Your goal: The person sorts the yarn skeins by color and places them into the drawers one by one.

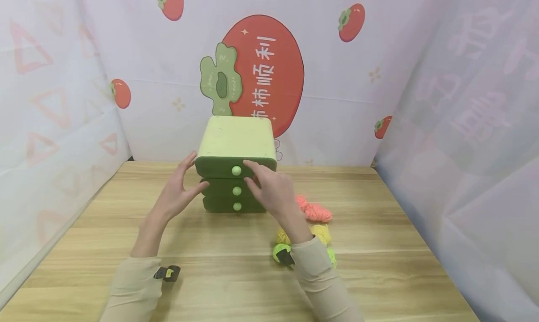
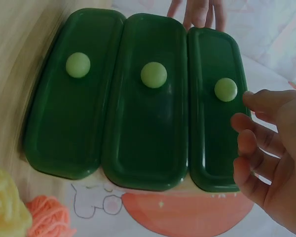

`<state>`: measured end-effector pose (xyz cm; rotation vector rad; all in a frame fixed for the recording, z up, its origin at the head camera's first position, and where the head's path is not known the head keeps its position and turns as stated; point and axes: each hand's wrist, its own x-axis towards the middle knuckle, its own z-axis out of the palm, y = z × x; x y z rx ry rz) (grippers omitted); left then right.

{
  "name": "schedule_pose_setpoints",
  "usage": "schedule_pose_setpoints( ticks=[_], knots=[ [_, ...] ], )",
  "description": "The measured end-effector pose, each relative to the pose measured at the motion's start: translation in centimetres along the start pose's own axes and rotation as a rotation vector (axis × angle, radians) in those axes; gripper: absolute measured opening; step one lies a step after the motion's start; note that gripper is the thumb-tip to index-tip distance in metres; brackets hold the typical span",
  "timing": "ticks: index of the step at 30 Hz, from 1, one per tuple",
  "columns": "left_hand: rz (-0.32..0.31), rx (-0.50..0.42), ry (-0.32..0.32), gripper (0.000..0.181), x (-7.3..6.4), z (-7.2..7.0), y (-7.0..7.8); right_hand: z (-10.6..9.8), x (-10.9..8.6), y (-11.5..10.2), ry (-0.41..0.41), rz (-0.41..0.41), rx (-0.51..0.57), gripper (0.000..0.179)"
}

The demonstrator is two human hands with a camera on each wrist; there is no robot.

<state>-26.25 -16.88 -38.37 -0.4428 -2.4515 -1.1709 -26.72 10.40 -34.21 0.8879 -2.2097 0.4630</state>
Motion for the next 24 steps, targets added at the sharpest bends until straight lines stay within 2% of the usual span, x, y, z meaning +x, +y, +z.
schedule_pose_setpoints(
  ticks=[3,8,24],
  knots=[
    [0.02,-0.003,0.005,0.083,0.2,0.1,0.0,0.5,0.1,-0.2,-0.022,-0.004,-0.011,0.041],
    [0.013,-0.01,0.016,0.083,0.1,0.1,0.0,1.1,0.4,-0.5,-0.012,-0.012,-0.001,0.041],
    [0.01,0.009,-0.02,0.085,0.2,0.2,0.0,2.9,0.9,-0.6,0.026,0.027,0.023,0.031]
  ],
)
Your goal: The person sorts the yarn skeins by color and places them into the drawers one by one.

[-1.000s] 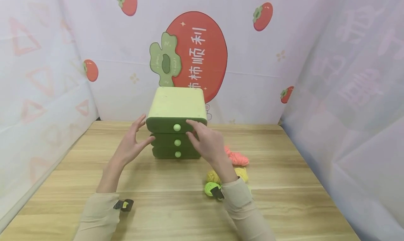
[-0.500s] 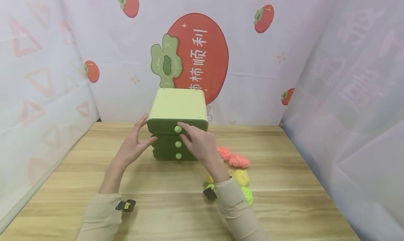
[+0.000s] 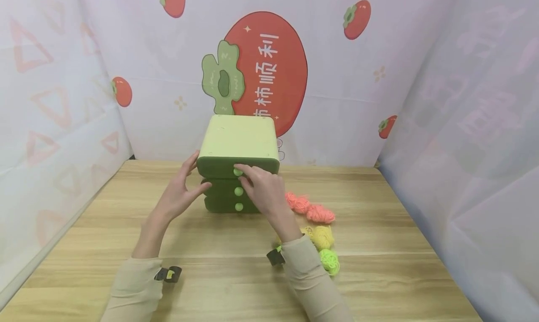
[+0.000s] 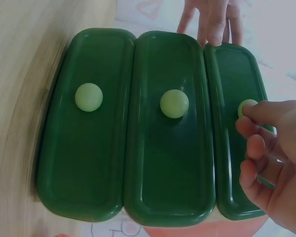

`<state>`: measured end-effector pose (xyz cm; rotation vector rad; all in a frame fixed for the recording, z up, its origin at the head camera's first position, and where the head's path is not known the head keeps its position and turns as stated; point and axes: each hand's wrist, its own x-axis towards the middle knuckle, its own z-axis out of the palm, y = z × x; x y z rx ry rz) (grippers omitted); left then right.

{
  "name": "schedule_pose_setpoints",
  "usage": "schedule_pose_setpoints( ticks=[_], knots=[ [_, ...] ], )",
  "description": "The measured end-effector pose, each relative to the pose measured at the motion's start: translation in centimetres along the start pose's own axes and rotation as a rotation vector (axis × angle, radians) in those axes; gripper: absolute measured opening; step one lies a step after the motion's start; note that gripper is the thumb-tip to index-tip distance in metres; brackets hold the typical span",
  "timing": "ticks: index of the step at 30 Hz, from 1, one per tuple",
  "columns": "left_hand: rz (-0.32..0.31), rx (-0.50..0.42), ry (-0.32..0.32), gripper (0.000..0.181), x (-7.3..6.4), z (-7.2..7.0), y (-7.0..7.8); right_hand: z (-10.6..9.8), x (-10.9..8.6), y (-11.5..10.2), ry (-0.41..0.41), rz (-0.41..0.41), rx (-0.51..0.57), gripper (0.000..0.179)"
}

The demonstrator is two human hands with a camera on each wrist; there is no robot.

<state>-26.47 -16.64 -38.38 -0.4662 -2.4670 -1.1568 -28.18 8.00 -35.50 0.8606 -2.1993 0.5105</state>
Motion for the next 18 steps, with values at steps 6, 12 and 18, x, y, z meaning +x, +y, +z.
schedule_pose_setpoints(
  ticks=[6,12,18],
  knots=[
    [0.025,-0.001,0.026,0.085,0.12,0.04,0.33,-0.02,0.21,-0.11,0.001,0.029,0.003,0.026],
    [0.045,-0.002,0.071,0.083,0.03,0.4,0.29,0.17,-0.01,-0.3,-0.011,0.028,0.012,0.025],
    [0.09,0.018,0.107,0.079,0.14,0.54,0.22,0.19,-0.02,-0.46,-0.012,0.03,0.009,0.024]
  ],
)
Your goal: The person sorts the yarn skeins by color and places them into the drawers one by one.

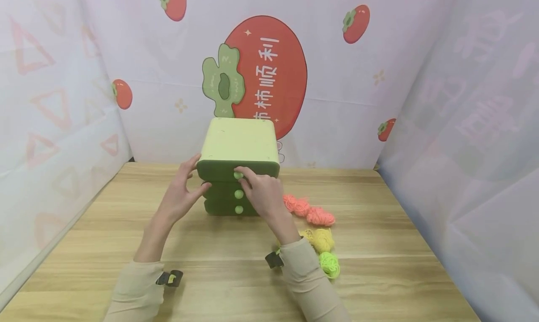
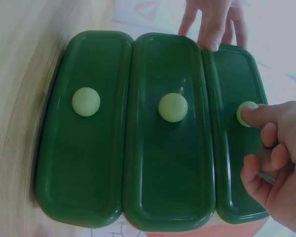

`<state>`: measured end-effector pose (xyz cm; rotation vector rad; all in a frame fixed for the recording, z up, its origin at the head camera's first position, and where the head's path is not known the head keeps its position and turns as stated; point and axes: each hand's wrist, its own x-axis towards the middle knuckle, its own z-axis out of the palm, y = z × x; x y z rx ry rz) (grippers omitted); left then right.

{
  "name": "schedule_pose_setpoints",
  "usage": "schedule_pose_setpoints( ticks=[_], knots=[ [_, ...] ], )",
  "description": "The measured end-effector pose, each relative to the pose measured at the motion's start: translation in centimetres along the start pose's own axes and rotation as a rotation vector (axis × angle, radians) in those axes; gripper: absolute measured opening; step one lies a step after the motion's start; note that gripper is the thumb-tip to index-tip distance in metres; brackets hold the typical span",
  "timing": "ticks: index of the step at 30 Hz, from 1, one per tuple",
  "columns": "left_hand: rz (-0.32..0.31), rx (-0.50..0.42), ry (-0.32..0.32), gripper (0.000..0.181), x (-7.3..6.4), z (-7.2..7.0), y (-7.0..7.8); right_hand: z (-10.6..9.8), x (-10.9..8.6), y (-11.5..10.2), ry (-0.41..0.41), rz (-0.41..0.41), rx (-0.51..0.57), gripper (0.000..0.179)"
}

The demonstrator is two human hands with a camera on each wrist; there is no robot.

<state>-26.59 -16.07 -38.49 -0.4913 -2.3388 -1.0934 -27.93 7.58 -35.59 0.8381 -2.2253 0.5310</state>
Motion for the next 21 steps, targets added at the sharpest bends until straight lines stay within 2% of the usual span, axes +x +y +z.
schedule_pose_setpoints(
  ticks=[7,15,21],
  knots=[
    [0.042,-0.034,0.033,0.079,0.12,0.3,0.05,0.17,-0.03,-0.07,0.006,0.007,0.005,0.024],
    [0.024,-0.026,0.018,0.086,-0.02,0.31,0.26,0.17,-0.02,-0.2,0.018,-0.002,0.013,0.024],
    [0.038,-0.028,0.008,0.086,0.03,0.53,0.3,-0.15,-0.17,-0.21,0.007,0.005,0.021,0.024]
  ],
)
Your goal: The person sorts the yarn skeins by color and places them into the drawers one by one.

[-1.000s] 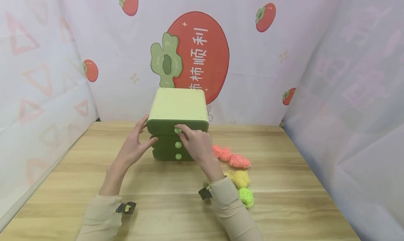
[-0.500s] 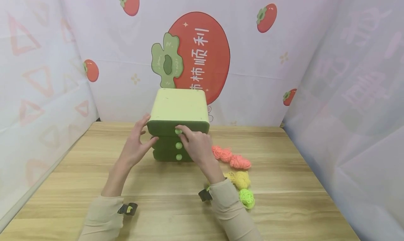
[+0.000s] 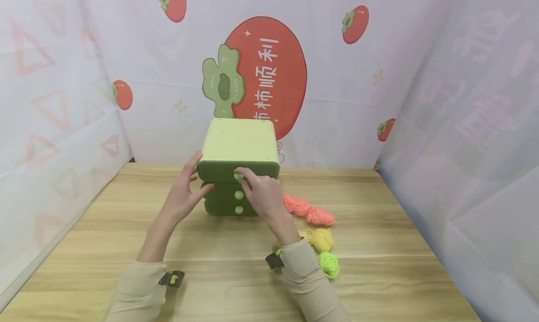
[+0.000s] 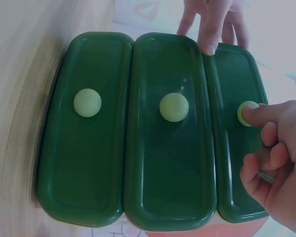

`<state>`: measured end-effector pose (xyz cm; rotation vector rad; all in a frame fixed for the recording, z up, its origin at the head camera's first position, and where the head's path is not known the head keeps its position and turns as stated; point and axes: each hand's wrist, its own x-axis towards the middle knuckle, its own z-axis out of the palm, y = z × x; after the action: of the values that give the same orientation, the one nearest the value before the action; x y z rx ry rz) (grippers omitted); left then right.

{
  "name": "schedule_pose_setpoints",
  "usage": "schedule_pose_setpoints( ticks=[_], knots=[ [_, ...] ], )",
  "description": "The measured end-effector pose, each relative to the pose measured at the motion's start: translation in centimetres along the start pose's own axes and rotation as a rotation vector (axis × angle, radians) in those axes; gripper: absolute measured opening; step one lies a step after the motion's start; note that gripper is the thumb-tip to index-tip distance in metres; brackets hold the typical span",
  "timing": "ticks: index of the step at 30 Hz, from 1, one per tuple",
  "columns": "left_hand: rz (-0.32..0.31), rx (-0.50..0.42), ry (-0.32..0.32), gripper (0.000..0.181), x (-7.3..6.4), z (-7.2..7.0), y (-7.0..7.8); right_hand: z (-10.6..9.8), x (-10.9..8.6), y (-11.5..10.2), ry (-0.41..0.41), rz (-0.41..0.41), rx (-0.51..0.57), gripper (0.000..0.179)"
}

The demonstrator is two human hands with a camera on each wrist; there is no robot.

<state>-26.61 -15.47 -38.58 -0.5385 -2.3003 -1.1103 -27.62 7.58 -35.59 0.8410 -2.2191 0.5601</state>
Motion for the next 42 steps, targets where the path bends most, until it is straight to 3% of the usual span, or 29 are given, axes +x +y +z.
schedule_pose_setpoints(
  ticks=[23,31,37,42],
  knots=[
    [-0.022,-0.061,-0.083,0.103,-0.1,0.0,-0.7,-0.7,-0.7,-0.1,0.002,-0.04,-0.058,0.025],
    [-0.133,-0.126,-0.181,0.095,-0.2,-0.9,-0.2,-0.8,-1.0,-0.1,0.025,-0.063,-0.072,0.024],
    [-0.13,-0.149,-0.127,0.07,-0.2,-1.0,0.8,-1.0,-1.3,-0.4,0.009,-0.092,-0.073,0.026],
    [-0.127,-0.134,-0.099,0.064,-0.2,-1.1,1.1,-1.2,-1.5,-0.8,0.012,-0.118,-0.068,0.026]
  ],
)
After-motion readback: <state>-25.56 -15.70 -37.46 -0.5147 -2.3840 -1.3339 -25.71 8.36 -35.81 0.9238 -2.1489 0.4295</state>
